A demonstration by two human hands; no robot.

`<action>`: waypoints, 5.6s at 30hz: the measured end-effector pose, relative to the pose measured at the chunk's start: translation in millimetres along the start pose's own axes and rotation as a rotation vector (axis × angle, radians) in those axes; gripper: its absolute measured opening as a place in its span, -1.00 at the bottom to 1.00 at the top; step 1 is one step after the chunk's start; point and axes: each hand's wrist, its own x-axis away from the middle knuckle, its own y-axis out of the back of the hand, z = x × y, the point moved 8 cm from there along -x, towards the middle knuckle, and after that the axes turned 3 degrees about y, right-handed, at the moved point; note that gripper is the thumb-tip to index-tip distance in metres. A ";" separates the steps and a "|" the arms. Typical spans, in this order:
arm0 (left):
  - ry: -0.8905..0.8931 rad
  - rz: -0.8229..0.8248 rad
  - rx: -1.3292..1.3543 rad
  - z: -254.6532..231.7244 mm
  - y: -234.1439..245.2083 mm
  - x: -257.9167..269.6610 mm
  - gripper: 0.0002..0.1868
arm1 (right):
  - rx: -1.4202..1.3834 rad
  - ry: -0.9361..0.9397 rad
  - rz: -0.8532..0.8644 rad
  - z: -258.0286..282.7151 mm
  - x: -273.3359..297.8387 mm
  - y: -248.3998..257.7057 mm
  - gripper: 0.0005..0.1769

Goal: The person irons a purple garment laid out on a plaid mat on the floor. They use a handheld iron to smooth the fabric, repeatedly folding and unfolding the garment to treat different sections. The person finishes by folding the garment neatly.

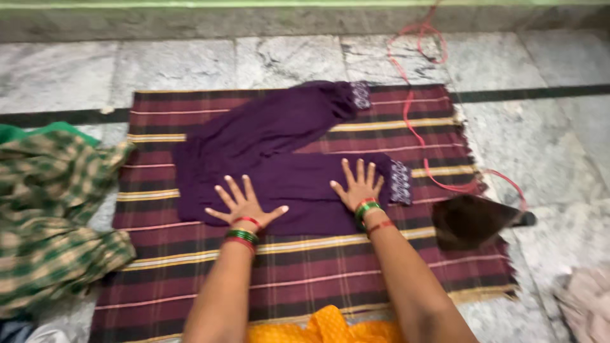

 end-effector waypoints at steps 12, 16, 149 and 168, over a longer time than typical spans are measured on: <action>0.058 0.081 -0.079 -1.3 -0.5 -6.4 0.75 | -0.066 0.755 -0.419 7.1 204.2 165.4 -0.46; 0.055 0.071 -0.080 1.3 -9.1 -20.8 0.77 | 0.147 0.755 -0.856 -80.7 279.0 249.5 -0.68; -0.027 -0.182 -0.013 113.4 -5.5 -25.8 0.11 | -0.303 -0.077 0.073 9.7 4.2 103.7 -0.25; -0.005 -0.196 -0.008 113.0 -5.2 -25.3 0.12 | -0.143 -0.121 -0.068 65.9 6.8 92.7 -0.25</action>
